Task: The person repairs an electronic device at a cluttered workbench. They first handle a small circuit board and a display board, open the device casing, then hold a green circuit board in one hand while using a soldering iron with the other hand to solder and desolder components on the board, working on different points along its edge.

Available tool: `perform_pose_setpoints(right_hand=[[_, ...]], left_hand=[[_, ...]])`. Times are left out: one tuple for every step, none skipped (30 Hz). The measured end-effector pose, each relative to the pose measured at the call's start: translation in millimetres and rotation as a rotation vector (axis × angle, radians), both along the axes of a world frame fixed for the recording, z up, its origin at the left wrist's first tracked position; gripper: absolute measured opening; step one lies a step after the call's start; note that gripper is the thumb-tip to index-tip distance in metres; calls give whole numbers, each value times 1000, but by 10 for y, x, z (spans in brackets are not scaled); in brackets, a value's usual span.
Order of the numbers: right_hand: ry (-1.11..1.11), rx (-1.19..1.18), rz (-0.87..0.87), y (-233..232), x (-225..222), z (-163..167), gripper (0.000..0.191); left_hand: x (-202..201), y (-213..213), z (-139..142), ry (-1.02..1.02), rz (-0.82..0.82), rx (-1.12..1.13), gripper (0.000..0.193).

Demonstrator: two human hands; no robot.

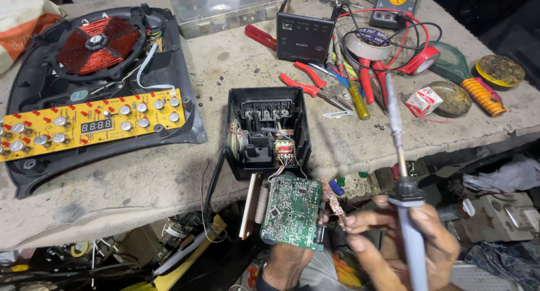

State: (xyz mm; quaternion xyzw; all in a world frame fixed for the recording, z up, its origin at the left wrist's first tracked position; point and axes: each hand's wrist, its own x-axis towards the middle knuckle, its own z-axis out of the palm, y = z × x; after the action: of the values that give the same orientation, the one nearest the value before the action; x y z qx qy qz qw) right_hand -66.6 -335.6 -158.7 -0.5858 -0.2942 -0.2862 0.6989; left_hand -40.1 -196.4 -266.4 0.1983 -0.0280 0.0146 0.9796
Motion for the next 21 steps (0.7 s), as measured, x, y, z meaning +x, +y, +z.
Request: perform_pose_setpoints(right_hand=[[19, -4, -17, -95, -18, 1, 75], [39, -9, -34, -212, -49, 2, 68], [61, -15, -51, -340, -79, -3, 61], [109, 15, -55, -471, -110, -13, 51], [159, 46, -60, -608, -152, -24, 42], [192, 45, -67, -764, -135, -28, 35], [225, 44, -73, -915, -119, -31, 30], [242, 9, -79, -1074, -62, -24, 27], [275, 22, -39, -1216, -11, -17, 25], [308, 36, 0, -1350, 38, -3, 23], [358, 99, 85, -1476, 120, 23, 22], [393, 139, 135, -1554, 140, 28, 20], [430, 180, 183, -1623, 165, 45, 18], [452, 196, 195, -1670, 162, 64, 17], [477, 196, 185, -1698, 165, 80, 15], [501, 197, 175, -1714, 164, 100, 14], [528, 182, 143, -1716, 168, 118, 12], [539, 165, 126, -1701, 170, 124, 12], [550, 147, 109, -1686, 178, 134, 11], [548, 126, 107, -1665, 174, 136, 12], [553, 107, 92, -1650, 180, 143, 12]], left_hand=[[-2, -2, 8, 9, 10, 21, 45], [-6, 2, 17, -59, 2, 64, 46], [-17, 9, 25, -125, -5, 106, 47], [-26, 12, 33, -189, -14, 147, 48], [-35, 18, 39, -198, -26, 118, 47], [-34, 19, 43, -207, -38, 87, 47], [-31, 20, 44, -218, -51, 57, 46], [-36, 25, 42, -235, -13, 188, 46], [-39, 27, 38, -252, 26, 319, 47], [-39, 25, 31, -267, 64, 449, 47], [-39, 19, 24, -229, 24, 414, 46], [-23, 12, 17, -192, -17, 379, 45], [-11, 4, 11, -157, -58, 344, 45], [-11, -11, 7, -161, -64, 302, 43], [-14, -25, 7, -164, -69, 259, 42], [-20, -34, 10, -167, -74, 218, 41], [-31, -44, 16, -174, -50, 327, 42], [-43, -47, 25, -183, -25, 438, 42], [-56, -48, 37, -191, 0, 549, 43], [-58, -49, 51, -201, -1, 559, 43], [-66, -49, 65, -211, -3, 568, 43]])
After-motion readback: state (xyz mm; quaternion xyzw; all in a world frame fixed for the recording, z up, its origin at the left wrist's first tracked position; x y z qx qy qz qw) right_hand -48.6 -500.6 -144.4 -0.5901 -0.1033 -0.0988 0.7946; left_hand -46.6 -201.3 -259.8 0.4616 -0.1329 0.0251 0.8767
